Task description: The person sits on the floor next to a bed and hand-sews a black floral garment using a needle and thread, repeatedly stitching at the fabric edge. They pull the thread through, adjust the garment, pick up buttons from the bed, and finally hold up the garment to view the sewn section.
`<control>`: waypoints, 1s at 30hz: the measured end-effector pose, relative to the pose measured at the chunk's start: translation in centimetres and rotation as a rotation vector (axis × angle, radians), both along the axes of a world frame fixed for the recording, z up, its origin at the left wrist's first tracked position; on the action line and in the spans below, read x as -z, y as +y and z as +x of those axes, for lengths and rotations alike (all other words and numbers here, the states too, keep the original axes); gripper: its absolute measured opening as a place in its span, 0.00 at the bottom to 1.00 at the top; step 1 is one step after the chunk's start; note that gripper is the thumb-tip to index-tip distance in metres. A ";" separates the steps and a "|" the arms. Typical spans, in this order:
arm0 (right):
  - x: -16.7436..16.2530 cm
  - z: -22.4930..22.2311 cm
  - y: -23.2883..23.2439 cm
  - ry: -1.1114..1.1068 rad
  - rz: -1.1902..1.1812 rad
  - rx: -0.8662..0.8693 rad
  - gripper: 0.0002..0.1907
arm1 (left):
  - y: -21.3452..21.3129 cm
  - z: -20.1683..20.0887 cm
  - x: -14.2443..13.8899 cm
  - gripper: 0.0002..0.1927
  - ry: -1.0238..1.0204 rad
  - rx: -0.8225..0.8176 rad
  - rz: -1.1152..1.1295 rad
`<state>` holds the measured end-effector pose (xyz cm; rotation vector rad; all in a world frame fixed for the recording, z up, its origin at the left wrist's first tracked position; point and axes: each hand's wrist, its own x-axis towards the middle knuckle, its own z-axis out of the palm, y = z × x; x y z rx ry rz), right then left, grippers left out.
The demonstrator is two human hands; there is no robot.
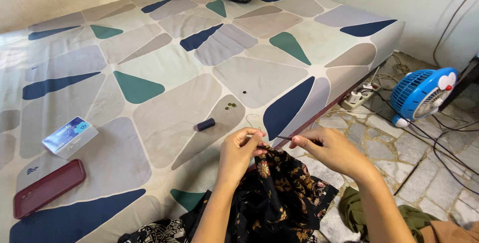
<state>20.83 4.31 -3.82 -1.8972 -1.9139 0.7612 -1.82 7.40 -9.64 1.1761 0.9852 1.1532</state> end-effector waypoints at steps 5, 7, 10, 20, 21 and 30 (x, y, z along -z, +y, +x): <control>-1.1 -0.4 -0.2 -0.078 0.272 -0.084 0.22 | -0.8 0.7 -2.2 0.12 0.164 -0.051 0.026; -1.3 -0.8 0.1 -0.102 0.252 -0.098 0.22 | -1.3 0.6 -3.0 0.12 0.222 -0.063 0.000; -1.4 -1.2 0.5 -0.074 0.170 -0.105 0.21 | -1.8 0.8 -3.9 0.12 0.259 -0.072 -0.032; -0.6 -0.8 1.0 0.051 0.094 -0.129 0.19 | -1.8 0.9 -3.9 0.12 0.223 -0.081 0.029; -0.5 -0.7 1.1 0.070 0.090 -0.139 0.19 | -1.7 0.9 -3.8 0.12 0.189 -0.080 0.060; 0.8 -1.1 1.4 0.068 0.129 -0.131 0.18 | -2.1 0.9 -3.9 0.12 0.213 -0.084 0.056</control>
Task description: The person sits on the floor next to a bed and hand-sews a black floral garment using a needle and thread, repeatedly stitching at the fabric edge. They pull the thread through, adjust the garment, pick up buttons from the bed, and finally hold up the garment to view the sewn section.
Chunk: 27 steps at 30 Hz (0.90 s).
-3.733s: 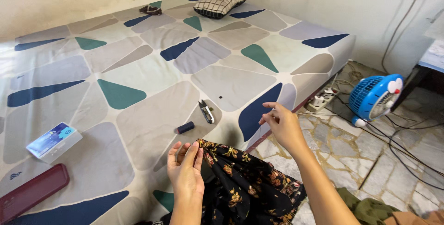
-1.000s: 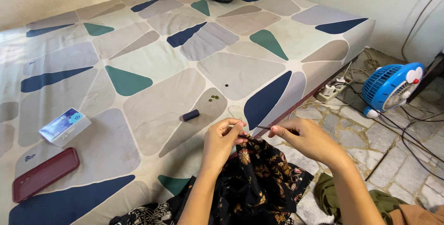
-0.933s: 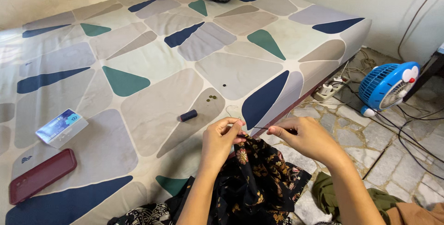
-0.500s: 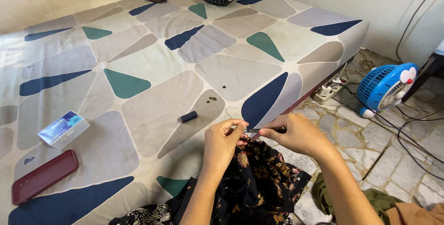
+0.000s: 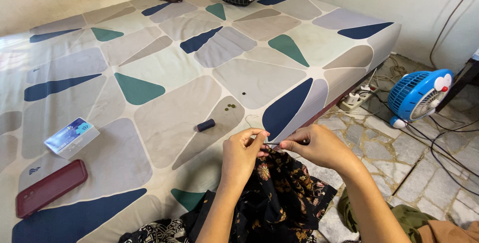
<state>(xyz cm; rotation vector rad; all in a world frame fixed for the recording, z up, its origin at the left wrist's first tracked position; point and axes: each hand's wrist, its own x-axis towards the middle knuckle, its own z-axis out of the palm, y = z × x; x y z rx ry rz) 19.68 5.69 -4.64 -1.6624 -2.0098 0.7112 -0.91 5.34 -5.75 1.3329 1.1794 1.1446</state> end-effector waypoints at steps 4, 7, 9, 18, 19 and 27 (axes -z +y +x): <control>-0.2 -0.1 -0.2 0.016 0.008 -0.004 0.17 | 0.0 -0.1 -0.1 0.12 0.015 -0.005 -0.016; -0.1 0.3 -0.1 -0.003 -0.057 0.071 0.19 | -0.1 -0.2 0.0 0.12 0.042 -0.017 -0.010; 0.3 1.0 0.2 -0.008 -0.170 0.179 0.21 | -0.1 -0.5 0.0 0.12 0.105 -0.040 -0.022; 6.9 0.7 8.2 0.007 0.026 0.329 0.20 | -1.2 -3.0 -0.2 0.11 0.145 -0.077 0.001; 7.6 -0.5 9.6 -0.017 -0.049 0.388 0.21 | -1.5 -3.3 -0.2 0.11 0.166 -0.087 0.008; 8.6 -7.3 14.0 -0.141 0.751 0.329 0.20 | -1.8 -5.7 1.2 0.12 0.088 -0.111 -0.049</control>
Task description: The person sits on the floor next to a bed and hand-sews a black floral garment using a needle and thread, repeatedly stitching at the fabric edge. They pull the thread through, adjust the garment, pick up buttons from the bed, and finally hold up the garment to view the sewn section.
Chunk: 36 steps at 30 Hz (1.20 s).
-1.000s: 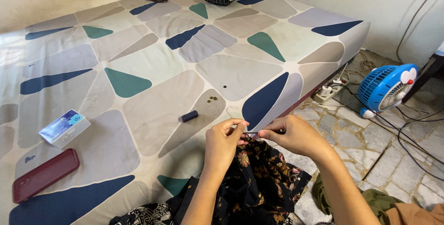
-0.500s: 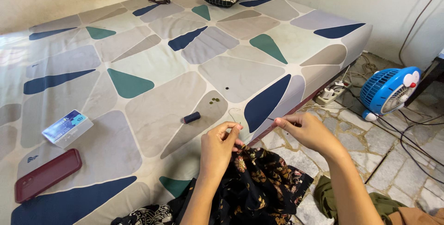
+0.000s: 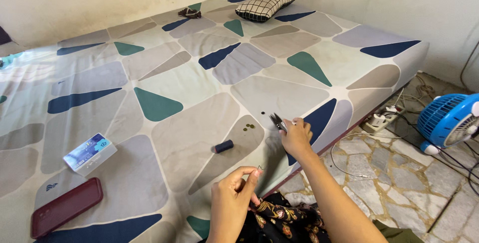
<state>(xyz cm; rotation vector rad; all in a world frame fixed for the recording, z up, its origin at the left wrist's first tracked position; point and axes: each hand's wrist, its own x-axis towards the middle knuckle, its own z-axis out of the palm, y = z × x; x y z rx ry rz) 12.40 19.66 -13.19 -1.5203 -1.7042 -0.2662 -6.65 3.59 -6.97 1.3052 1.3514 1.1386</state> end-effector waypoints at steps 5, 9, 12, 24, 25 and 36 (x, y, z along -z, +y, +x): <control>-0.3 -0.5 -4.7 0.502 -0.476 -0.107 0.11 | 0.6 -0.6 1.6 0.12 -0.003 -0.013 -0.090; -1.5 -0.1 -10.3 0.628 -0.458 -0.440 0.07 | 0.6 0.4 2.9 0.14 -0.181 0.021 -0.218; -2.8 -0.1 -13.3 0.477 -0.098 -0.567 0.10 | 0.5 1.4 3.6 0.16 -0.391 0.081 -0.274; -5.1 0.9 -17.1 0.103 0.301 -0.495 0.18 | -0.6 4.3 5.2 0.15 -0.679 0.017 -0.317; -5.1 0.9 -17.2 0.110 0.299 -0.492 0.18 | -0.7 4.4 5.1 0.15 -0.682 0.005 -0.324; -3.1 1.4 -17.7 0.815 -0.261 -0.599 0.02 | -1.2 3.6 1.8 0.10 -0.536 0.171 -0.187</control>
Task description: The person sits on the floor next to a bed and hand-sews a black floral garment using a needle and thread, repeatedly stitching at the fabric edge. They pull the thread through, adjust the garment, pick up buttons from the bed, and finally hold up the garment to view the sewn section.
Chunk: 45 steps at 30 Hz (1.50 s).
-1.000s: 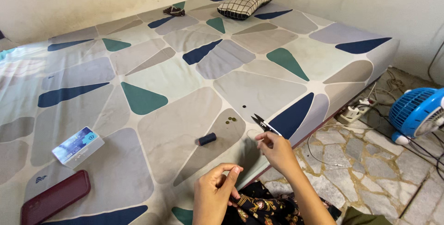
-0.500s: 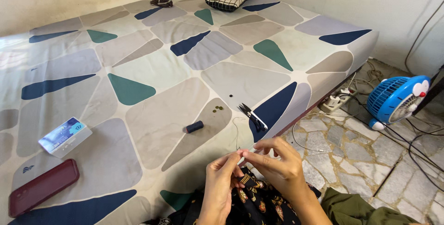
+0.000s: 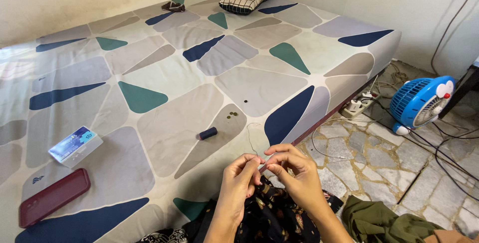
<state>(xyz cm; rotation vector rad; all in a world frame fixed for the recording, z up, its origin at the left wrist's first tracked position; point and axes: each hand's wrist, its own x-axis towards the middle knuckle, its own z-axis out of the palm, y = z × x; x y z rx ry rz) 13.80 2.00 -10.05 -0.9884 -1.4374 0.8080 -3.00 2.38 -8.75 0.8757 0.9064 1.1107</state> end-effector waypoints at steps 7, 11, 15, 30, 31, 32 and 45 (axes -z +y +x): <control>0.4 0.4 0.8 0.331 -0.196 -0.277 0.05 | 0.2 -0.7 -1.4 0.08 0.414 -0.025 0.288; 0.1 0.3 1.2 0.288 -0.202 -0.305 0.06 | 0.2 -0.6 -2.1 0.06 0.498 -0.124 0.348; 0.5 0.1 1.9 0.306 -0.230 -0.267 0.06 | 0.0 -0.5 -2.4 0.04 0.544 -0.194 0.393; 0.1 -0.8 3.0 0.233 -0.254 -0.109 0.13 | -0.3 -1.1 -2.2 0.03 0.692 -0.246 0.527; -0.1 -0.9 2.8 0.231 -0.234 -0.080 0.14 | -0.3 -1.0 -2.1 0.04 0.683 -0.240 0.525; -0.3 -0.9 2.6 0.148 -0.231 -0.035 0.10 | -0.3 -1.0 -2.1 0.04 0.675 -0.235 0.523; -1.1 -0.4 1.0 -0.124 -0.213 0.089 0.07 | -0.4 0.2 -1.5 0.05 0.669 -0.251 0.489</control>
